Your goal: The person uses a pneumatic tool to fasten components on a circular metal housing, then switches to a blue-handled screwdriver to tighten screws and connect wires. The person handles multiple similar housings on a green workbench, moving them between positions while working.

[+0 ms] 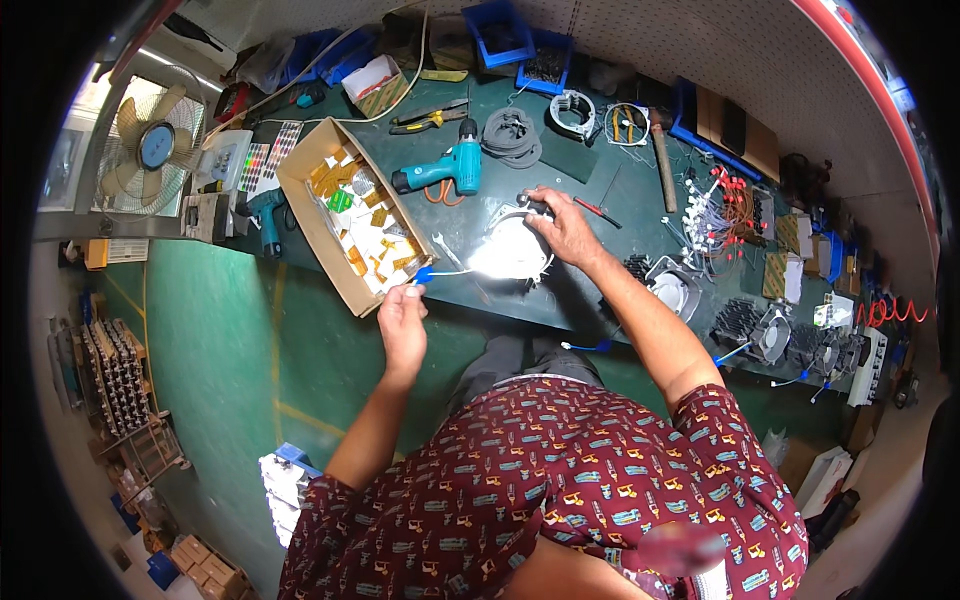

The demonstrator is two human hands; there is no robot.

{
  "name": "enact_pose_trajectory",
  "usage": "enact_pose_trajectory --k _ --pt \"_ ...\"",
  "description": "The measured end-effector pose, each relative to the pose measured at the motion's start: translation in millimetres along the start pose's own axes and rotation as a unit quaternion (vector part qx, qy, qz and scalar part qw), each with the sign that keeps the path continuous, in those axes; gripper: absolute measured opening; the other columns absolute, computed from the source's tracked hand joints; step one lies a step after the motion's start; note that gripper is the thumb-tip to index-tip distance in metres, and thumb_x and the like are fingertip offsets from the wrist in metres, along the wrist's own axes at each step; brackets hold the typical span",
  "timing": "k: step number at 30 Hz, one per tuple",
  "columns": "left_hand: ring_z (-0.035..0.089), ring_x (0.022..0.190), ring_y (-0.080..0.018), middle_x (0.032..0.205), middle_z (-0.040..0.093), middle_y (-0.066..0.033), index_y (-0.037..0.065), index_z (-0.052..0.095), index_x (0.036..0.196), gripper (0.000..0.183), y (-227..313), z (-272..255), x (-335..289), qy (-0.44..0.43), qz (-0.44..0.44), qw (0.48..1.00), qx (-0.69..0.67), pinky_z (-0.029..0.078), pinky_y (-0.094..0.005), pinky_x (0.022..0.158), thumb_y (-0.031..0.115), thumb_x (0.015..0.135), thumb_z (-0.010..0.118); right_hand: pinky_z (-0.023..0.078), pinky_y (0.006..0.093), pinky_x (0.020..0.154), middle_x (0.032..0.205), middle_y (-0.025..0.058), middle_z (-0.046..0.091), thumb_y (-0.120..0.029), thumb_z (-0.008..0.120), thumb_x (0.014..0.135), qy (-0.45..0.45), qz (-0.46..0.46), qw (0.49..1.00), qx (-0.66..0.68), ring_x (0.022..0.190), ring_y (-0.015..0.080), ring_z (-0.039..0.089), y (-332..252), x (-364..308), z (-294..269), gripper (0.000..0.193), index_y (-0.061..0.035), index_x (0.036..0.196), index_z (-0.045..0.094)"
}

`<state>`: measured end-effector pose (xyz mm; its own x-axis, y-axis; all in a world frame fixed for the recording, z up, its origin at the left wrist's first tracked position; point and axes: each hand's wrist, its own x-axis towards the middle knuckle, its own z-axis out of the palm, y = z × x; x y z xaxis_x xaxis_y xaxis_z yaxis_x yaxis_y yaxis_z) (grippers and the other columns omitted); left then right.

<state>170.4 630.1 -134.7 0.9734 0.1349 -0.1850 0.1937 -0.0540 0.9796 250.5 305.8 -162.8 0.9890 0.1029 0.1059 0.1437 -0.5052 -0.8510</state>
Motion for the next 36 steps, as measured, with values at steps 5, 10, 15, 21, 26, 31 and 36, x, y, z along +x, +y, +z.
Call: enact_pose_trajectory --k 5,10,15,21,26,31,36 --pt "0.065 0.081 -0.0180 0.087 0.071 -0.0100 0.001 0.072 0.105 0.022 20.2 21.5 -38.2 -0.391 -0.025 0.896 0.209 0.053 -0.0334 0.075 0.021 0.100 0.066 0.043 0.0447 0.113 0.138 0.0237 0.059 -0.021 0.072 0.093 -0.004 0.000 1.000 -0.002 0.135 0.0381 0.052 -2.0 1.6 2.2 0.045 -0.0060 0.135 0.061" --pt "0.068 0.099 -0.0467 0.100 0.072 -0.0233 0.007 0.072 0.098 0.028 -62.8 -12.3 -2.3 -0.169 -0.020 0.879 0.446 0.054 -0.0556 0.086 0.030 0.099 0.057 0.043 0.0449 0.112 0.138 0.0240 0.060 -0.020 0.072 0.093 0.008 -0.004 1.000 -0.007 0.135 0.0390 0.052 2.6 -1.2 4.1 0.046 -0.0061 0.135 0.062" --pt "0.047 0.065 -0.0036 0.071 0.053 0.0042 0.000 0.069 0.102 0.025 -10.2 -15.3 0.3 -0.029 -0.027 0.999 0.036 0.042 -0.0232 0.059 0.018 0.108 0.053 0.046 0.0451 0.110 0.134 0.0236 0.061 -0.020 0.072 0.091 0.019 -0.014 1.000 -0.006 0.131 0.0402 0.054 7.1 -2.1 4.7 0.046 -0.0057 0.134 0.062" --pt "0.060 0.077 -0.0087 0.083 0.066 -0.0031 -0.003 0.070 0.109 0.028 41.9 -8.2 -24.9 -0.405 -0.115 0.900 0.112 0.049 -0.0251 0.071 0.020 0.107 0.055 0.045 0.0428 0.110 0.132 0.0203 0.063 -0.020 0.071 0.094 0.009 0.008 1.000 0.011 0.129 0.0365 0.055 0.6 0.2 5.2 0.043 -0.0051 0.134 0.062" --pt "0.070 0.087 -0.0193 0.092 0.073 -0.0083 0.004 0.069 0.108 0.050 -10.5 -12.2 -13.0 -0.124 -0.337 0.876 -0.322 0.058 -0.0352 0.079 0.047 0.108 0.043 0.048 0.0428 0.105 0.128 0.0212 0.064 -0.021 0.072 0.091 0.037 0.029 0.998 0.031 0.122 0.0356 0.059 4.6 -8.3 -5.5 0.044 -0.0034 0.131 0.064" --pt "0.071 0.080 -0.0227 0.089 0.073 -0.0097 0.003 0.068 0.101 0.028 -114.5 19.7 14.4 -0.107 -0.120 0.955 0.251 0.056 -0.0361 0.073 0.029 0.092 0.075 0.048 0.0428 0.102 0.120 0.0229 0.067 -0.021 0.073 0.089 0.182 0.060 0.981 0.009 0.116 0.0364 0.061 7.5 -43.5 1.3 0.044 0.0021 0.126 0.066" --pt "0.070 0.101 -0.0441 0.102 0.073 -0.0240 0.001 0.065 0.108 0.036 -85.0 74.9 59.5 -0.060 -0.087 0.898 0.428 0.055 -0.0503 0.088 0.029 0.089 0.078 0.048 0.0444 0.102 0.120 0.0248 0.067 -0.024 0.076 0.086 0.304 0.173 0.937 -0.024 0.112 0.0374 0.061 -9.9 -71.4 19.3 0.052 0.0019 0.130 0.065"
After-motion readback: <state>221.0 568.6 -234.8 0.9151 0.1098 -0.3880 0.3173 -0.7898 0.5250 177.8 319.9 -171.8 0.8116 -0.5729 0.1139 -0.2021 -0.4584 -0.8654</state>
